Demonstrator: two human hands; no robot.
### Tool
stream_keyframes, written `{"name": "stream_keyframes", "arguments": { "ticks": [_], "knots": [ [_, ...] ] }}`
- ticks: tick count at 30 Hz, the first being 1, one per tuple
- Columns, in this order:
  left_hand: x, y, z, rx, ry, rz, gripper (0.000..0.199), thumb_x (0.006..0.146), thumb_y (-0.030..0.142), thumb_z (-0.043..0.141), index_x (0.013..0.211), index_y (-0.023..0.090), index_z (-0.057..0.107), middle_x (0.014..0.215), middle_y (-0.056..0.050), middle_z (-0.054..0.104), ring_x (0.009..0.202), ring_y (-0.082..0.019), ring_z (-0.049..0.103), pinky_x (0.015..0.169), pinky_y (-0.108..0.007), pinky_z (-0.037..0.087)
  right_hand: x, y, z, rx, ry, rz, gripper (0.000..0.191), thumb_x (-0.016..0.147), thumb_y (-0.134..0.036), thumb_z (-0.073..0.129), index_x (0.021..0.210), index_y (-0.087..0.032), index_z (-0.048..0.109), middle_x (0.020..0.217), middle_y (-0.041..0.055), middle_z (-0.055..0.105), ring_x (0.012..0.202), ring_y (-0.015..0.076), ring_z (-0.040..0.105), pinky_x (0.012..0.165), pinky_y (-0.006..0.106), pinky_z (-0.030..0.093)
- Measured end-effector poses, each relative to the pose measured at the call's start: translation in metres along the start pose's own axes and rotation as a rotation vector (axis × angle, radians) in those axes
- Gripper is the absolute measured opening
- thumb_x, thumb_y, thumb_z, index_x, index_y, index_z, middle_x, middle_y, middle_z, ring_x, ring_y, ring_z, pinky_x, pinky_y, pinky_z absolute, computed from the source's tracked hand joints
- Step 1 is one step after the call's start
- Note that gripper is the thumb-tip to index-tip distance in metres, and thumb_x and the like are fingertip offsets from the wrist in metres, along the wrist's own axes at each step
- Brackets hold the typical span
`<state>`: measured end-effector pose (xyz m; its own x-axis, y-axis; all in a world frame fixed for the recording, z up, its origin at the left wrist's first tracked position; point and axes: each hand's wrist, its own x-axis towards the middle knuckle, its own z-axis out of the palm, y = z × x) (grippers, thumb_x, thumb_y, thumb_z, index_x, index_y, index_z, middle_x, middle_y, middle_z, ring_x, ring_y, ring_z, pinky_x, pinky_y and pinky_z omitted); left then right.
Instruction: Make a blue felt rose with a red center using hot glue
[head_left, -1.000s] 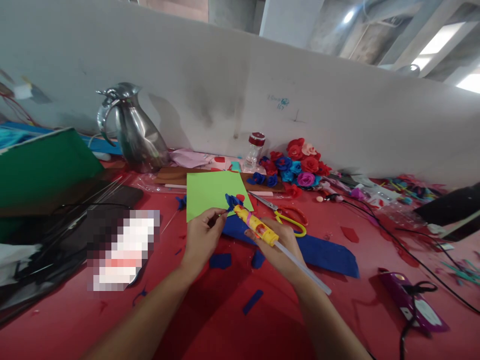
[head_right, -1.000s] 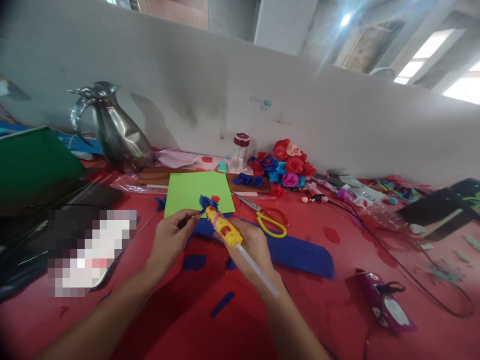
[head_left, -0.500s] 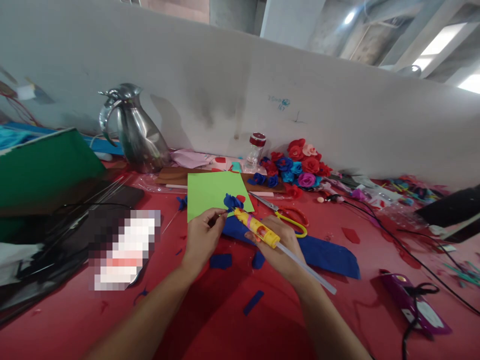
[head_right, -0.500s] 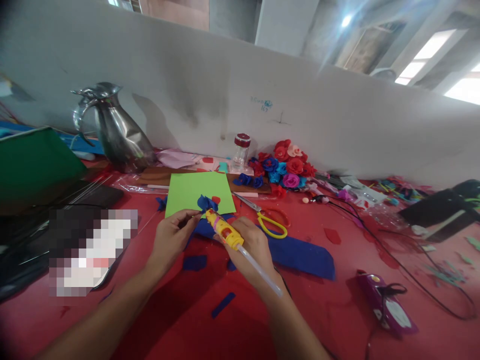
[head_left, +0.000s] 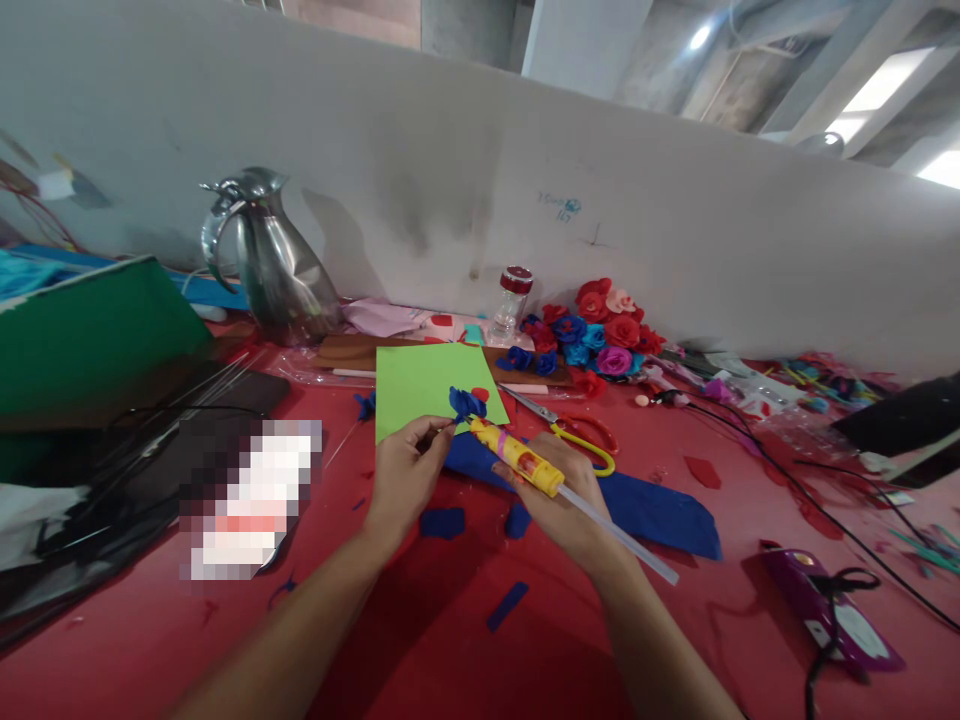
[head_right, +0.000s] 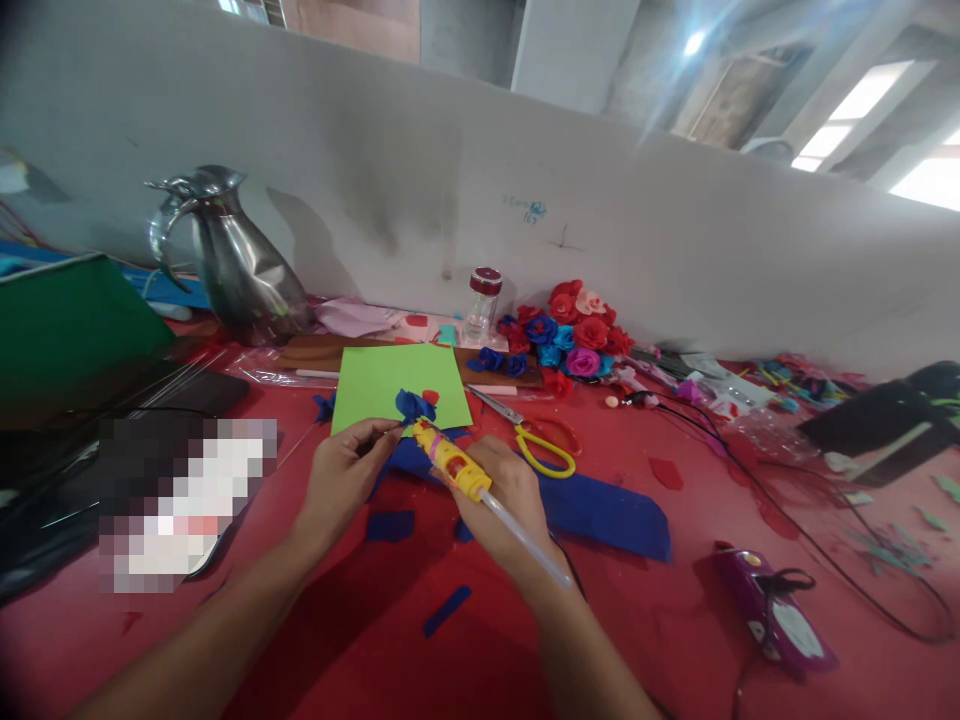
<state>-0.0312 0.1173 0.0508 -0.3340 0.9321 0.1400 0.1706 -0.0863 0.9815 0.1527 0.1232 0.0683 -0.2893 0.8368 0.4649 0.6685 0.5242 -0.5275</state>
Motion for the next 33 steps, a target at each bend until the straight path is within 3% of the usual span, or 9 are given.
{"name": "stream_keyframes", "arguments": {
  "ticks": [11,17,33],
  "knots": [
    [-0.0005,0.0023,-0.0005,0.005,0.003,-0.011,0.024,0.075,0.037,0.062,0.080,0.017,0.072,0.066,-0.002,0.069,0.061,-0.016,0.056,0.058,-0.025,0.044,0.0002,0.0015,0.0004,-0.001,-0.009,-0.007,0.031,0.086,-0.033,0.063,0.061,-0.021,0.052,0.065,0.0009,0.057,0.057,0.0134,0.053,0.054,0.025,0.036],
    [-0.0001,0.0015,-0.0003,0.007,0.000,-0.003,0.025,0.075,0.039,0.062,0.079,0.017,0.073,0.077,-0.004,0.074,0.070,-0.018,0.062,0.064,-0.027,0.048,0.0017,0.0027,0.0001,-0.002,0.012,0.002,0.028,0.086,-0.036,0.062,0.063,-0.021,0.055,0.066,0.0014,0.059,0.057,0.0142,0.055,0.054,0.025,0.038],
    [0.0013,0.0010,-0.0004,-0.054,0.002,-0.049,0.025,0.073,0.039,0.064,0.078,0.016,0.071,0.067,-0.002,0.068,0.062,-0.015,0.054,0.058,-0.025,0.042,0.0005,0.0007,0.0010,0.007,0.035,-0.003,0.031,0.088,-0.035,0.061,0.062,-0.021,0.053,0.065,0.0009,0.057,0.056,0.0133,0.053,0.054,0.025,0.037]
  ]
}}
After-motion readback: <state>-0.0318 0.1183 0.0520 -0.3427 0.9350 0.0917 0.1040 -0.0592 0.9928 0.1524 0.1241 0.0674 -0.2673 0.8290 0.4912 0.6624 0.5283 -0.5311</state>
